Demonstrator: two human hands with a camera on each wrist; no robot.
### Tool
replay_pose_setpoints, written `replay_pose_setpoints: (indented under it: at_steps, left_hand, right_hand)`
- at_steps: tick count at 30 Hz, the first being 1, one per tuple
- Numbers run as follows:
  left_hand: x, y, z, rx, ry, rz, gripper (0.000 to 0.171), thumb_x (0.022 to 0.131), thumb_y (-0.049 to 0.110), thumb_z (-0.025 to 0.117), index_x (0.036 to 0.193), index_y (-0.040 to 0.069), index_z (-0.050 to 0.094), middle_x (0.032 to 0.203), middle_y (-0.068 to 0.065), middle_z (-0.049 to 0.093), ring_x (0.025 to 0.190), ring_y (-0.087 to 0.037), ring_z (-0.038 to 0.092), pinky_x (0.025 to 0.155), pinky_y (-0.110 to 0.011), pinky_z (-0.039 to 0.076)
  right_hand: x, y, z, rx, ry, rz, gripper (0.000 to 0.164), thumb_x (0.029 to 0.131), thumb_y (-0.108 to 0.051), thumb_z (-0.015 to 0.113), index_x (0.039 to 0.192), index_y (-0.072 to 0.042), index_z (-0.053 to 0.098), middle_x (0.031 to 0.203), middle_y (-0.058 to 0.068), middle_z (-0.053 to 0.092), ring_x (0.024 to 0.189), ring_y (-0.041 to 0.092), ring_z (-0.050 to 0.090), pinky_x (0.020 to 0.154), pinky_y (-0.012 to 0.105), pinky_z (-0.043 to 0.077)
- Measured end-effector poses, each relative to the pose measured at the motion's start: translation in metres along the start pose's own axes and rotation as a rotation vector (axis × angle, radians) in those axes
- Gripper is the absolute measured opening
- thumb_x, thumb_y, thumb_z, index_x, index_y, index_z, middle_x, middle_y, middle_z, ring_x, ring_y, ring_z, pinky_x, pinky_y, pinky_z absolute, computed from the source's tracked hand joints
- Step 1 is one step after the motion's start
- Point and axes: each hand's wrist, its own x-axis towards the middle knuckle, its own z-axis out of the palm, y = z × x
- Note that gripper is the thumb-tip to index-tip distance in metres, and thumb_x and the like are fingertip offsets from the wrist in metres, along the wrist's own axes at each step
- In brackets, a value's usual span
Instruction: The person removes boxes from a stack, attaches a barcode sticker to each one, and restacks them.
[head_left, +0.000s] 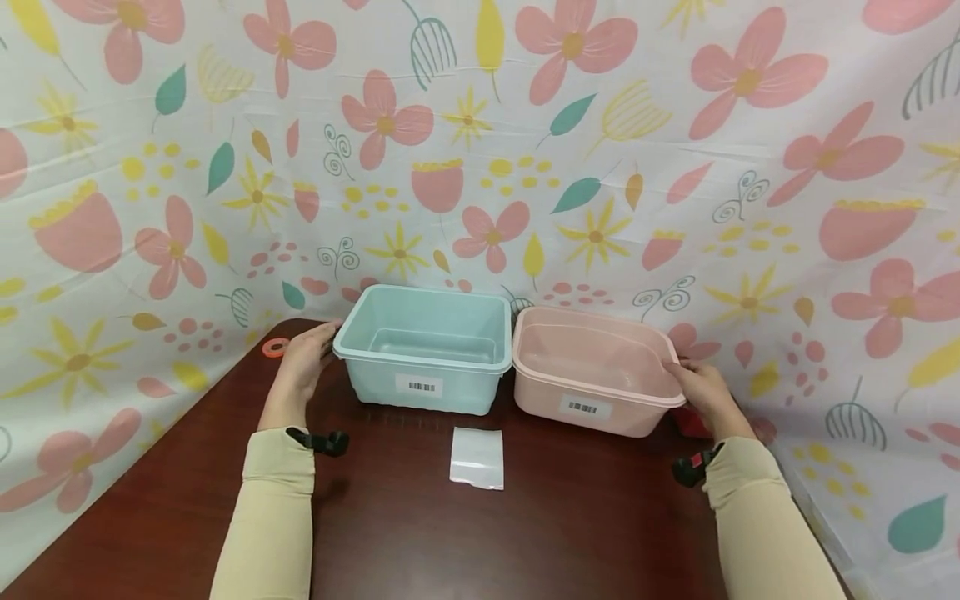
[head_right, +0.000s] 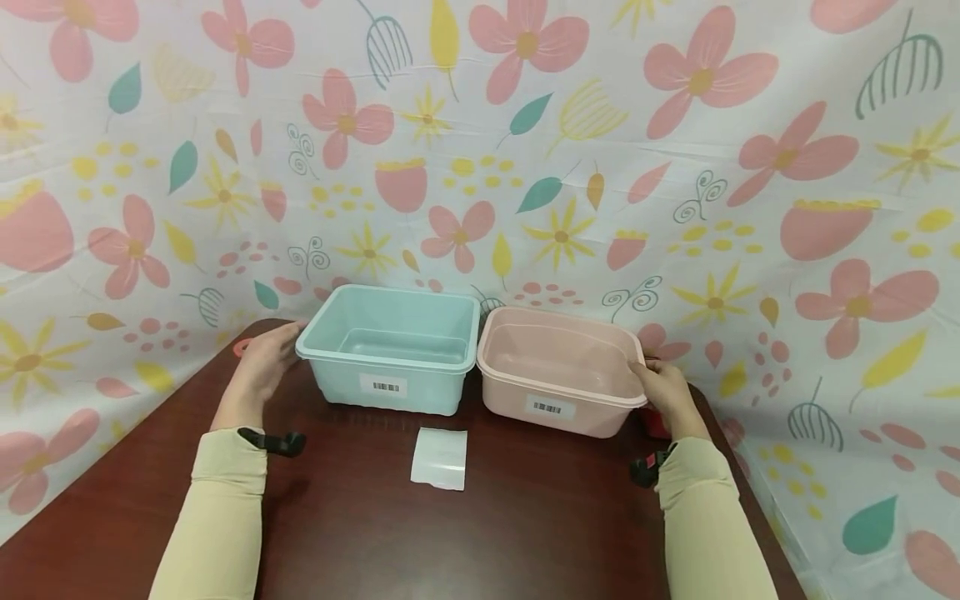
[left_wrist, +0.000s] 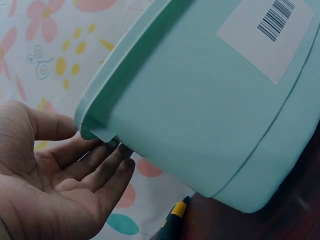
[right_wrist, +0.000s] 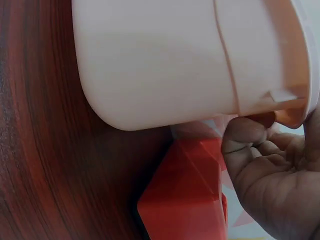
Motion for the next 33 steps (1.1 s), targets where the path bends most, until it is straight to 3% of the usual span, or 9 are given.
replay_pose_setpoints:
  at_steps: [9, 17, 20, 24, 27, 33]
  left_hand:
    - [0.002, 0.000, 0.006, 0.011, 0.011, -0.032, 0.052, 0.109, 0.026, 0.043, 0.156, 0.006, 0.034, 0.161, -0.013, 0.032, 0.147, -0.029, 0.032, 0.118, -0.045, 0.026]
    - [-0.001, 0.000, 0.010, 0.022, -0.040, -0.016, 0.052, 0.109, 0.026, 0.044, 0.155, 0.003, 0.036, 0.158, -0.018, 0.034, 0.145, -0.033, 0.034, 0.118, -0.048, 0.026]
    - [-0.002, 0.000, 0.013, 0.025, -0.048, -0.014, 0.052, 0.108, 0.025, 0.045, 0.154, 0.002, 0.037, 0.157, -0.018, 0.036, 0.144, -0.033, 0.035, 0.118, -0.048, 0.026]
    - [-0.001, 0.001, 0.019, 0.036, -0.074, -0.007, 0.051, 0.109, 0.023, 0.045, 0.153, 0.000, 0.036, 0.159, -0.019, 0.031, 0.144, -0.033, 0.036, 0.117, -0.048, 0.028]
    - [0.000, 0.001, 0.026, 0.054, -0.089, -0.002, 0.050, 0.109, 0.022, 0.044, 0.153, -0.001, 0.036, 0.162, -0.018, 0.025, 0.142, -0.035, 0.037, 0.115, -0.050, 0.031]
    - [-0.001, 0.003, 0.045, 0.164, -0.112, -0.002, 0.049, 0.109, 0.021, 0.044, 0.153, 0.001, 0.037, 0.155, -0.021, 0.037, 0.141, -0.036, 0.039, 0.113, -0.051, 0.034]
  right_hand:
    - [-0.003, -0.003, 0.001, 0.011, 0.094, -0.096, 0.058, 0.107, -0.029, 0.042, 0.142, 0.018, 0.040, 0.133, 0.035, 0.048, 0.086, 0.004, 0.059, 0.074, 0.023, 0.055]
    - [-0.015, -0.024, -0.016, -0.025, 0.187, -0.182, 0.059, 0.107, -0.028, 0.042, 0.139, 0.021, 0.038, 0.125, 0.034, 0.054, 0.084, 0.002, 0.058, 0.073, 0.020, 0.054]
    - [-0.022, -0.034, -0.028, 0.124, 0.209, -0.198, 0.054, 0.105, -0.024, 0.047, 0.139, 0.018, 0.039, 0.106, 0.013, 0.066, 0.078, 0.000, 0.060, 0.068, 0.020, 0.055]
    - [-0.034, -0.051, -0.046, 0.450, 0.211, -0.221, 0.030, 0.103, -0.015, 0.053, 0.126, 0.005, 0.050, 0.084, -0.011, 0.066, 0.072, 0.003, 0.064, 0.062, 0.019, 0.055]
    - [-0.043, -0.069, -0.053, 0.567, 0.217, -0.255, 0.017, 0.103, -0.013, 0.055, 0.118, -0.006, 0.053, 0.085, -0.009, 0.067, 0.072, 0.004, 0.066, 0.061, 0.019, 0.055]
    - [-0.058, -0.107, -0.043, 0.608, 0.223, -0.329, 0.027, 0.101, -0.013, 0.059, 0.125, -0.001, 0.052, 0.092, -0.005, 0.068, 0.078, 0.006, 0.067, 0.065, 0.019, 0.056]
